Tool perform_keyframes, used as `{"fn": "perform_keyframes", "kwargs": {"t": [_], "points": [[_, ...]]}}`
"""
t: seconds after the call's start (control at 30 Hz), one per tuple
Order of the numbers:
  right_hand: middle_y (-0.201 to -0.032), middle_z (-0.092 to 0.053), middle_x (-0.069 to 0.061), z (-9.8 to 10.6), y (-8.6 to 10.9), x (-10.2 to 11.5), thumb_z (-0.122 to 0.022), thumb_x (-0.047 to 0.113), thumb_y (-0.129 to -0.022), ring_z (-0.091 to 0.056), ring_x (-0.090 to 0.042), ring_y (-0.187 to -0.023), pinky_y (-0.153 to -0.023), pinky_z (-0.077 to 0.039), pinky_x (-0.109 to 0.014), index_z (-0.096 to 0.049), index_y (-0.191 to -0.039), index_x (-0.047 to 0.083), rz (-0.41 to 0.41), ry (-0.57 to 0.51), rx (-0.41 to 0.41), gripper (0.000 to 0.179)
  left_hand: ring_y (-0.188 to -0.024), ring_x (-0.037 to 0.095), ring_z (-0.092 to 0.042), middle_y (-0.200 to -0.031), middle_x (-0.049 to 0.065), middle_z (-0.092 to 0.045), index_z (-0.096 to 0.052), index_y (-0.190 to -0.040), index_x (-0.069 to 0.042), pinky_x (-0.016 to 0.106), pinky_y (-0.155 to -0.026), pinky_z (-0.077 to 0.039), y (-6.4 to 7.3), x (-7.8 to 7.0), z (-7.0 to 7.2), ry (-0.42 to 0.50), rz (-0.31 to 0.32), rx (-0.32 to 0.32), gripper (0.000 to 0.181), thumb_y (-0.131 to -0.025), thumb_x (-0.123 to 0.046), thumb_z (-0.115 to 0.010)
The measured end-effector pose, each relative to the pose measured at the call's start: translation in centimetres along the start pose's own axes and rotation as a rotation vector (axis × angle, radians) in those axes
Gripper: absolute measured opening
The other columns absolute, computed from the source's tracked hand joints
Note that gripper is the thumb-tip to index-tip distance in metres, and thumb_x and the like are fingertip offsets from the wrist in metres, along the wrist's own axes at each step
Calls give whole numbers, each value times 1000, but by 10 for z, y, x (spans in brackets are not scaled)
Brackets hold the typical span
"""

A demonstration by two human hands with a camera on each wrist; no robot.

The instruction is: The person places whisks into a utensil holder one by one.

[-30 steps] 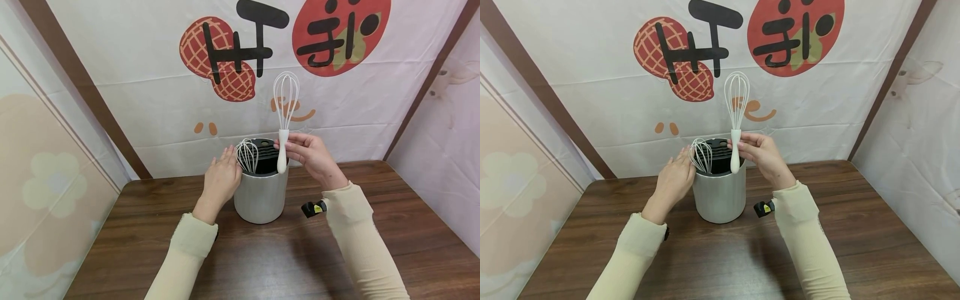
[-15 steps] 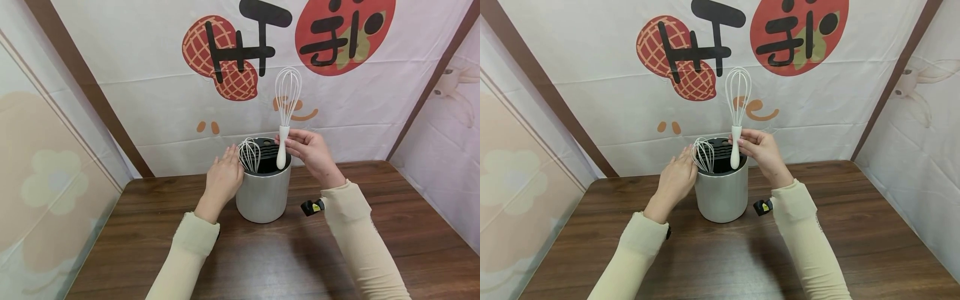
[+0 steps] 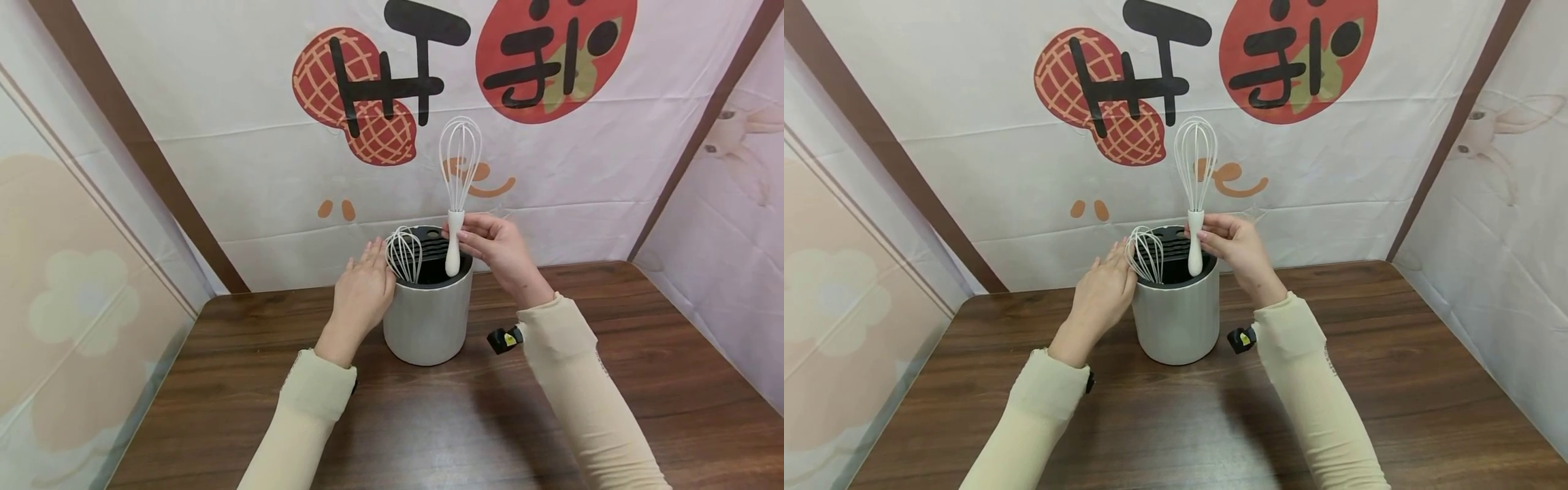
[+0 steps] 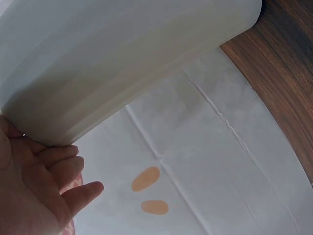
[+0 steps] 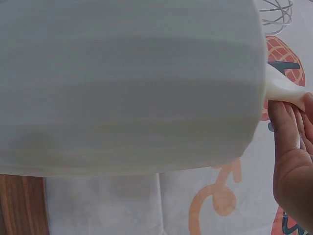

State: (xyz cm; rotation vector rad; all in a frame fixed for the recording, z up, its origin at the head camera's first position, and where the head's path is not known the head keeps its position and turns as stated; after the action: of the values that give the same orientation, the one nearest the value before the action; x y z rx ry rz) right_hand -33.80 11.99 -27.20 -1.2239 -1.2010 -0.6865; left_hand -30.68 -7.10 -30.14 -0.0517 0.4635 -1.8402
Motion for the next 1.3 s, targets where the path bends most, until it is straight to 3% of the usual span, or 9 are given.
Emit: {"fn": "perform_keyframes", "kwargs": {"t": [0.3,0.53,0.83,1.03,1.3], "points": [[-104,-69,-8,2,1,-7,-54,-3,-93,-65,-17,-100,-86,-51,-29,-50,-126,-15,-14,32,-8,35,-138,22,-28,-149,10,-31,-35,-144,0,48,-109,-26,1,-1,2,8,-2,-8,51,-99,-20,-27],[-94,-67,3,13,2,-13,-48,-12,-92,-64,-6,-90,-85,-51,-25,-41,-129,-21,-73,7,-65,39,-138,23,-29,-149,11,-32,-36,-144,1,49,-109,-27,1,-3,4,12,-10,-17,50,-98,-19,-27],[-105,-68,-3,24,8,-11,-55,-7,-90,-64,-12,-99,-89,-49,-26,-44,-133,-12,-85,-54,-76,45,-137,24,-30,-148,12,-34,-36,-144,1,49,-109,-27,1,-4,4,12,-17,-32,50,-99,-20,-29],[-102,-69,-4,30,10,-5,-57,-9,-89,-65,-14,-98,-91,-47,-30,-40,-133,-16,-73,-152,-75,48,-138,24,-28,-150,11,-31,-34,-145,-1,49,-110,-26,2,-1,4,33,-6,-17,49,-100,-21,-27],[-102,-70,-8,37,15,-6,-56,-7,-90,-66,-17,-98,-89,-48,-28,-55,-123,-6,-81,-214,-75,33,-138,22,-27,-150,10,-31,-33,-145,-1,48,-110,-25,2,0,3,55,-15,-5,50,-100,-22,-28]]}}
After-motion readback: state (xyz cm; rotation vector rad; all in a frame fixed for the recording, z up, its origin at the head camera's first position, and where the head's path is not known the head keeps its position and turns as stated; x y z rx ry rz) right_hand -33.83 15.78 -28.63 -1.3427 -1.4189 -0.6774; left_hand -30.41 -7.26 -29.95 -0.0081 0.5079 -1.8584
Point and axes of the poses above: each hand's wrist, its own y-axis away from the middle knuckle, its own z-axis out of the back of the hand, x = y × z, the point moved 7 cm from there along -y, towards the middle knuckle
